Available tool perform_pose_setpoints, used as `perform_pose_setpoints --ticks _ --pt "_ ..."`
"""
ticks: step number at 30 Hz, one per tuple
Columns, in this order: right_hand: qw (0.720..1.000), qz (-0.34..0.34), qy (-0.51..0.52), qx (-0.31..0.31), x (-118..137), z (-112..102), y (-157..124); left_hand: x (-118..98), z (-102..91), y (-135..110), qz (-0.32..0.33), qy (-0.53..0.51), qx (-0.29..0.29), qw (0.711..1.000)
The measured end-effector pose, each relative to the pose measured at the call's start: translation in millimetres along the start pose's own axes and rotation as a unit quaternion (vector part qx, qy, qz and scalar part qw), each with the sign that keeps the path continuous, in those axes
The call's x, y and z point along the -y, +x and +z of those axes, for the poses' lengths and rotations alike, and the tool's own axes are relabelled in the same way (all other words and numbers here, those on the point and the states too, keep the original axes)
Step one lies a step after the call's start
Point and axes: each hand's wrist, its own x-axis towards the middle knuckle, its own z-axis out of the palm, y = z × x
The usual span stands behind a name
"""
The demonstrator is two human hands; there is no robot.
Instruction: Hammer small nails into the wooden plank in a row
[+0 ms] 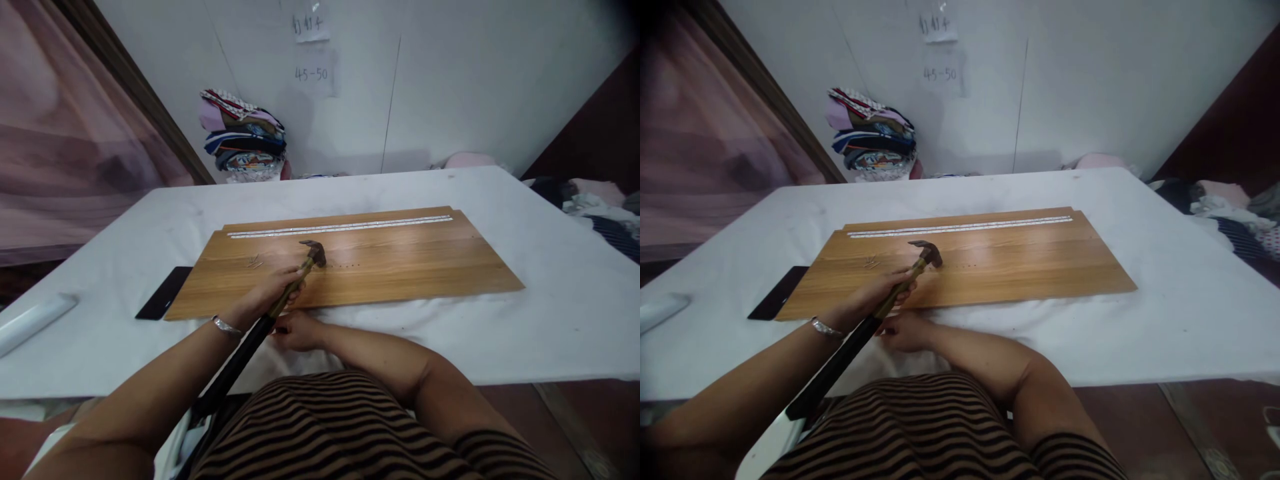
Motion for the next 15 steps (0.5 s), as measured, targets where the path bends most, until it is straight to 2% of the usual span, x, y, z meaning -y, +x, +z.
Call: perform_pose_setpoints --ticks 7,10,13,15 --pt "1.0 0.015 0.024 -0.003 2 -2 0 0 2.8 0 0.006 0.008 -0.004 1.0" --pt "0.99 0.044 0.136 -0.012 2 -1 0 -5 3.1 1 0.028 0.01 -0.015 0.999" --pt "0.956 0.102 0.274 -0.014 4 -1 0 -17 4.5 2 0.064 0.015 -0.037 0.997" --pt "0.932 0.115 0.341 -0.029 8 -5 0 -28 6.7 3 0.108 0.011 -0.051 0.993"
